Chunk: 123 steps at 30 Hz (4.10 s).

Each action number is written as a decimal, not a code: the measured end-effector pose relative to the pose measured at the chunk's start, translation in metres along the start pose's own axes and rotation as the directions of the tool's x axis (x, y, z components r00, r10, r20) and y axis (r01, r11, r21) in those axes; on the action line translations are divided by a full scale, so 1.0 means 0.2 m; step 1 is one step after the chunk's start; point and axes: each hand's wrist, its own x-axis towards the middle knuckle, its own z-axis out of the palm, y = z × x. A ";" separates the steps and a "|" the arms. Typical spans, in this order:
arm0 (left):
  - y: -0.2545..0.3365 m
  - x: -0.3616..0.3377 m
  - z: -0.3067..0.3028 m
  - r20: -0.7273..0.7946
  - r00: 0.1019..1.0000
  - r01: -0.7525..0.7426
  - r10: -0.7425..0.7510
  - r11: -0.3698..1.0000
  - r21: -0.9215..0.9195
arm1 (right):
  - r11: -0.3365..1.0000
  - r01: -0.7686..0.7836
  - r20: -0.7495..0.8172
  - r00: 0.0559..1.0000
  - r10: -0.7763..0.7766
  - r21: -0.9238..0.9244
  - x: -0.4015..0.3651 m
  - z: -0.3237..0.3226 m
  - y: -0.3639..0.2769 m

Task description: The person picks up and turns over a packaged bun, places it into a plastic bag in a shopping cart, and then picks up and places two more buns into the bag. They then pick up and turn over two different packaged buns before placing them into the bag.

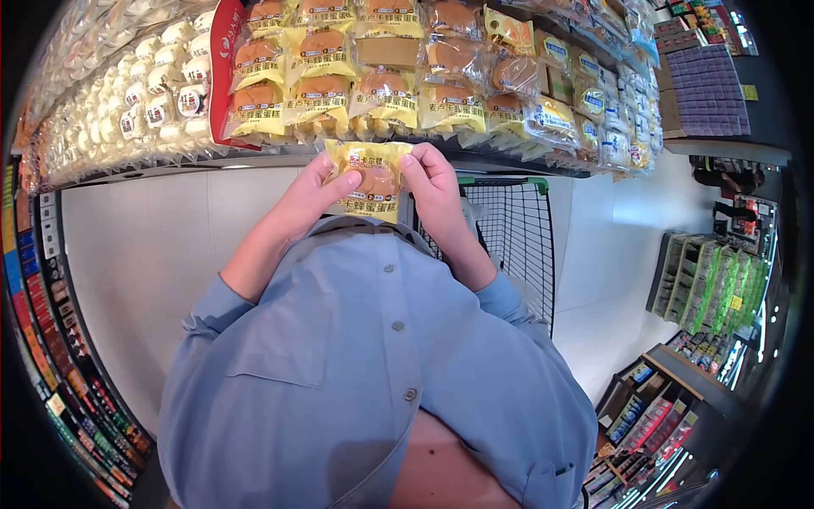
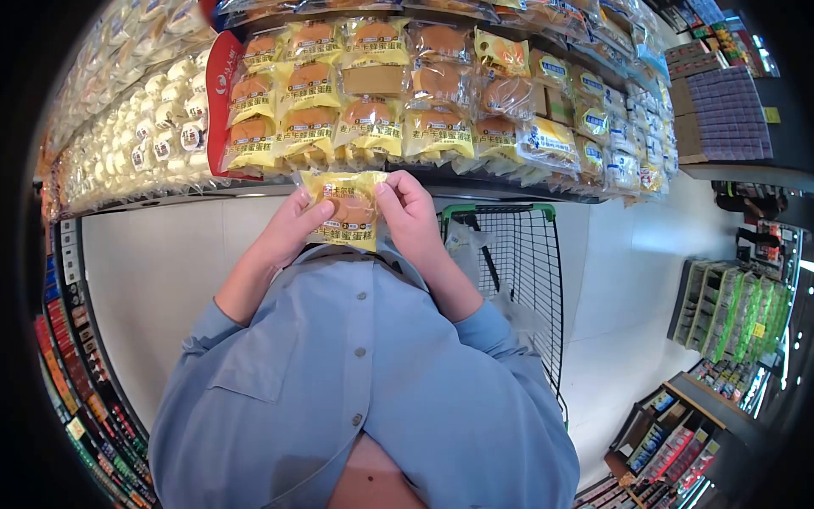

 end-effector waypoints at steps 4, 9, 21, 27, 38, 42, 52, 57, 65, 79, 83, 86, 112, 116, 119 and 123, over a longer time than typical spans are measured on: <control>0.02 0.02 -0.05 0.011 0.999 -0.048 0.049 0.992 -0.116 | 0.999 -0.032 -0.059 0.998 0.033 0.007 0.04 0.09 -0.04; 0.10 0.05 -0.14 -0.097 0.986 -0.150 0.135 0.974 -0.171 | 0.997 -0.034 -0.052 0.998 0.031 -0.068 0.07 0.20 -0.08; 0.20 0.00 -0.38 -0.145 0.970 -0.225 0.196 0.951 -0.214 | 0.975 -0.215 -0.030 0.976 0.214 -0.062 0.09 0.38 0.00; 0.23 -0.03 -0.39 -0.119 0.980 -0.186 0.160 0.948 -0.259 | 0.969 -0.243 -0.016 0.970 0.243 -0.044 0.06 0.43 0.00; 0.21 -0.04 -0.42 -0.093 0.992 -0.110 0.083 0.936 -0.335 | 0.963 -0.241 -0.022 0.971 0.240 -0.120 0.06 0.46 -0.01; 0.21 -0.05 -0.42 -0.115 0.992 -0.087 0.050 0.938 -0.337 | 0.960 -0.228 0.012 0.972 0.233 -0.161 0.08 0.46 0.00; 0.22 -0.02 -0.42 -0.071 0.990 -0.134 0.119 0.957 -0.256 | 0.969 -0.193 -0.021 0.981 0.192 -0.151 0.13 0.45 0.03; 0.24 0.06 -0.36 -0.043 0.981 -0.195 0.191 0.976 -0.101 | 0.959 -0.197 -0.101 0.979 0.179 -0.203 0.11 0.43 -0.03; 0.27 0.13 -0.26 0.088 0.995 -0.043 0.044 0.999 -0.010 | 0.961 -0.051 -0.286 0.958 -0.030 -0.272 0.16 0.26 -0.07; 0.35 0.31 -0.23 0.006 0.965 -0.236 0.263 0.855 0.462 | 0.627 0.079 -0.257 0.867 -0.427 -0.775 0.61 -0.05 -0.09; 0.31 0.31 -0.25 0.020 0.944 -0.269 0.331 0.729 0.629 | 0.390 0.071 -0.198 0.771 -0.606 -0.918 0.55 0.00 -0.12; 0.31 0.36 -0.22 0.207 0.839 -0.456 0.503 0.442 0.772 | 0.634 0.099 -0.316 0.802 -0.507 -0.767 0.44 -0.01 -0.11; 0.59 0.85 -0.03 0.464 0.869 -0.380 0.173 -0.366 0.849 | 0.112 -0.755 -0.751 0.602 -0.270 -0.646 -0.86 -0.45 1.10; 0.60 0.85 -0.03 0.497 0.852 -0.373 0.162 -0.479 0.795 | 0.103 -0.760 -0.759 0.609 -0.231 -0.642 -0.81 -0.46 1.07; 0.52 0.85 -0.06 0.480 0.855 -0.319 0.199 -0.528 0.787 | 0.115 -0.759 -0.758 0.603 -0.247 -0.641 -0.82 -0.49 1.09; 0.48 0.71 -0.03 0.554 0.762 -0.361 0.335 -0.490 0.793 | 0.152 -0.775 -0.787 0.585 -0.194 -0.614 -0.78 -0.53 1.07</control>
